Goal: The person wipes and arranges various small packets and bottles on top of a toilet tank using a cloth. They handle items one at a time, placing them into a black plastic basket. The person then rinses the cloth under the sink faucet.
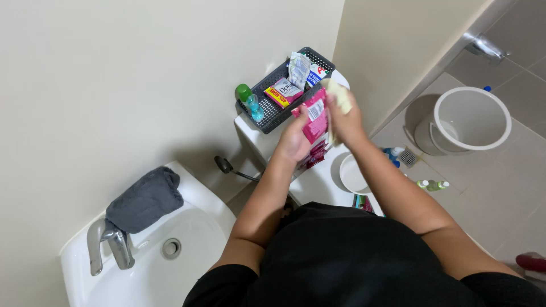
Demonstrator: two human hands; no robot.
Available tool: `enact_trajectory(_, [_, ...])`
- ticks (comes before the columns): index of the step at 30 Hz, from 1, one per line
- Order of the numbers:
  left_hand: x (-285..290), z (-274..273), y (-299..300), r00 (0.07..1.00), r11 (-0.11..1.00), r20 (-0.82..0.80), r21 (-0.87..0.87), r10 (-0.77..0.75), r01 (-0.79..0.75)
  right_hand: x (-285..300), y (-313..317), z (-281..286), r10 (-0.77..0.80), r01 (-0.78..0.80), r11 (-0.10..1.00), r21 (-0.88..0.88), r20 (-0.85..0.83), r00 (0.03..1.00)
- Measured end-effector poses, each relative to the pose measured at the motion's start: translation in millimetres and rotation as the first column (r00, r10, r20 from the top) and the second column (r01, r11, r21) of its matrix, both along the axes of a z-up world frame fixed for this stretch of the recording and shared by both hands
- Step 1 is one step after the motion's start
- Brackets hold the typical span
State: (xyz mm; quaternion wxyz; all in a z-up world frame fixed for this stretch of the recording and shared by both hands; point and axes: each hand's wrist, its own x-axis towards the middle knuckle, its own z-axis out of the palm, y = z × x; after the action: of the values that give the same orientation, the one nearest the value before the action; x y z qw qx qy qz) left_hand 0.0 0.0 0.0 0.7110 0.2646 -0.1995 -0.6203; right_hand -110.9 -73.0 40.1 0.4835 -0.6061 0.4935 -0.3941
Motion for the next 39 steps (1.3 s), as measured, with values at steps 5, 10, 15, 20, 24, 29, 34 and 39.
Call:
enact_trajectory(5, [-15,43,22,0.515,0.963,0.828,-0.105,0.223,-0.248,-29,-42,-43,-0.004,-0.238,0.847,0.476,0.452,0.892])
enact_trajectory(10, [-2,-8,8,-0.248,0.839,0.851,-0.511,0.462,-0.189,-31,-59,-80,0.029,-0.365,0.702,0.611,0.488,0.872])
enact_trajectory(15, [6,-25,2,-0.356,0.626,0.661,-0.747,0.661,-0.225,-39,-70,-115,0.082,-0.530,0.546,0.649,0.588,0.805])
enact_trajectory(20, [8,-17,0,-0.305,0.594,0.661,-0.750,0.685,-0.291,-25,-79,-133,-0.052,-0.523,0.590,0.615,0.676,0.735])
enact_trajectory(24, [7,29,16,0.566,0.902,0.760,-0.060,0.319,-0.428,-17,-69,-82,-0.041,-0.468,0.663,0.584,0.653,0.756])
enact_trajectory(29, [32,-2,-2,0.944,0.897,0.201,0.308,0.263,-0.316,-2,-56,-32,-0.044,-0.469,0.710,0.525,0.698,0.714])
enact_trajectory(34, [48,-45,-28,0.984,0.945,-0.146,0.322,0.104,-0.052,16,-57,-31,-0.014,-0.497,0.726,0.475,0.733,0.680])
enact_trajectory(39, [78,-92,-69,0.884,0.850,0.012,0.269,0.467,-0.453,34,-51,-6,0.084,-0.374,0.863,0.339,0.635,0.768])
